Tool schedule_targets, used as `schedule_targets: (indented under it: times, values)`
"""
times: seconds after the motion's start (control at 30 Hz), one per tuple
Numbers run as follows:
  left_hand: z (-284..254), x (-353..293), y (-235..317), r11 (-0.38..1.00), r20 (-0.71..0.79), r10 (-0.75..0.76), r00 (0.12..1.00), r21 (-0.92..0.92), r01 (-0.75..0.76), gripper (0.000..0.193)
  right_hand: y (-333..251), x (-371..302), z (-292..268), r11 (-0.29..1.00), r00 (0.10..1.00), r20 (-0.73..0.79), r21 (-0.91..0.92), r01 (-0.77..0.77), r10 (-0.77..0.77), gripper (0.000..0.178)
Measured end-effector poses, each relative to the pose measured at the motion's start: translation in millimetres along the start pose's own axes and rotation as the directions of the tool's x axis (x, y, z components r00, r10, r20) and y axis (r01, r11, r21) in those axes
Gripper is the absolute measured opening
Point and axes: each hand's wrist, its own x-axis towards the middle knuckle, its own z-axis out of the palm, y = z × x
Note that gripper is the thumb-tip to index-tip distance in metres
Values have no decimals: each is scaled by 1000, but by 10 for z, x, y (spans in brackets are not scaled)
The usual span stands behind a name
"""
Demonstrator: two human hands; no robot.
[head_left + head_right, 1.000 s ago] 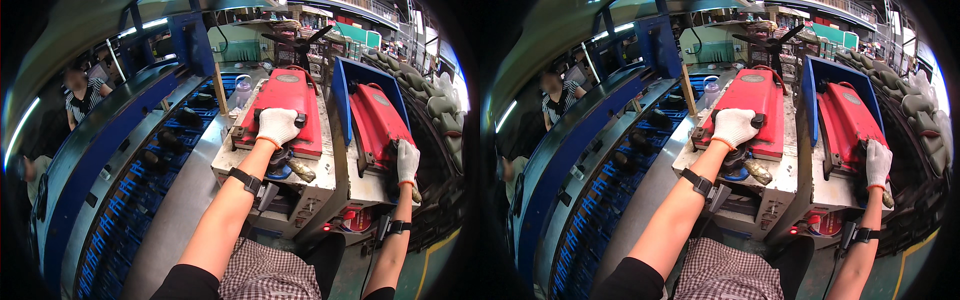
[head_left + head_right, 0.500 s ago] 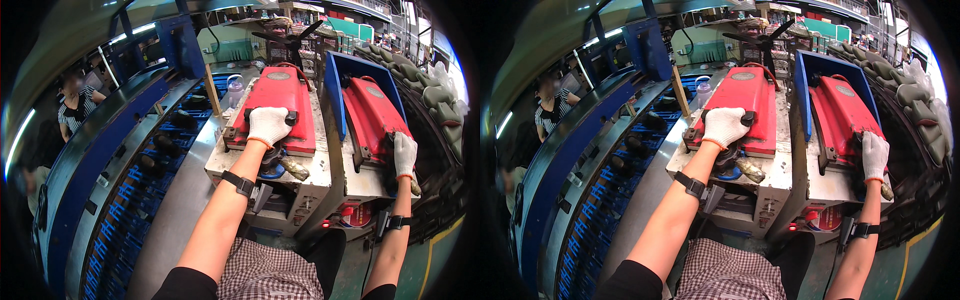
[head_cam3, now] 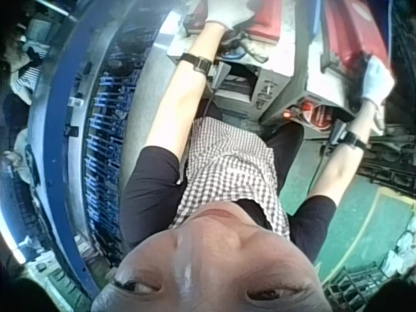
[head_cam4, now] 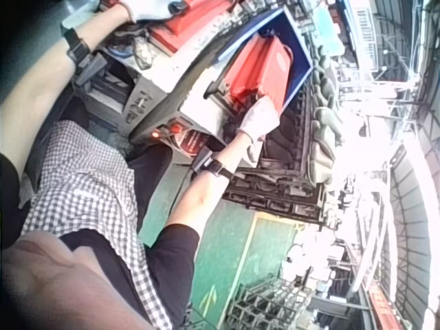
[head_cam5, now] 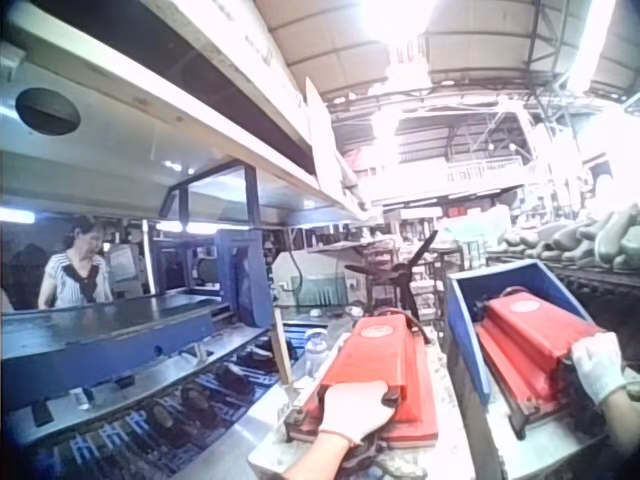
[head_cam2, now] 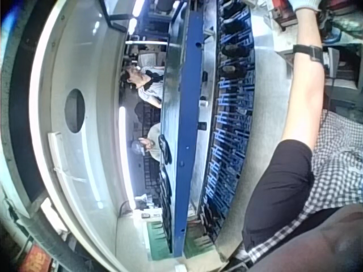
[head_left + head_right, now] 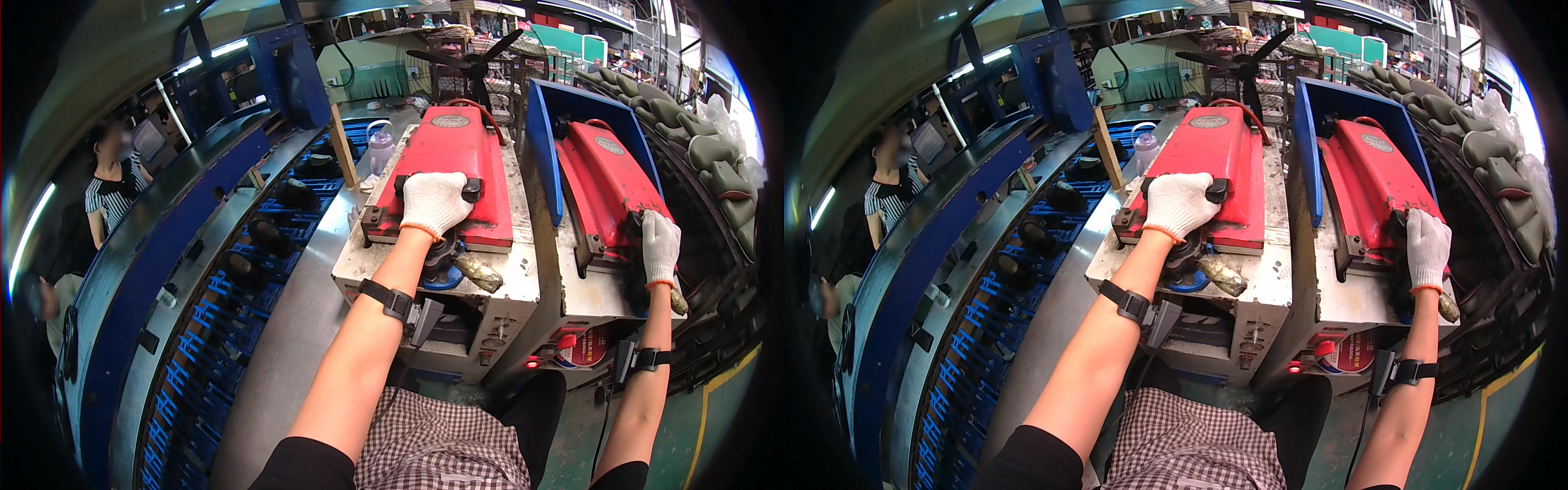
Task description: Operating an industrial pressing machine to attach or shape shoe soles.
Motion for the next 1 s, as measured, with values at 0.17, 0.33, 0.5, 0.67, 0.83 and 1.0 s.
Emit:
schedule_targets:
  times: [0.17,0.33,0.5,0.67,0.83,1.0]
  values:
    - [-17,4,2,1000,5,6,1000,5,-6,24,19,7,13,1000,1000,6,2,-5,5,31]
    - [-29,2,6,1000,10,-12,1000,16,12,24,6,5,20,1000,1000,-11,9,5,-5,30]
    - [-35,-2,18,1000,11,-12,1000,12,11,24,-1,3,9,1000,1000,-6,12,-6,6,31]
    - [-20,1,7,1000,13,-4,1000,11,4,24,28,-1,26,1000,1000,-4,12,-14,14,31]
    - [5,-1,-7,1000,-3,-9,1000,-1,9,23,11,-4,25,999,1000,-13,35,-22,22,31]
    - [-8,-3,4,1000,-7,3,1000,-22,-3,23,23,2,11,999,1000,4,15,-30,30,31]
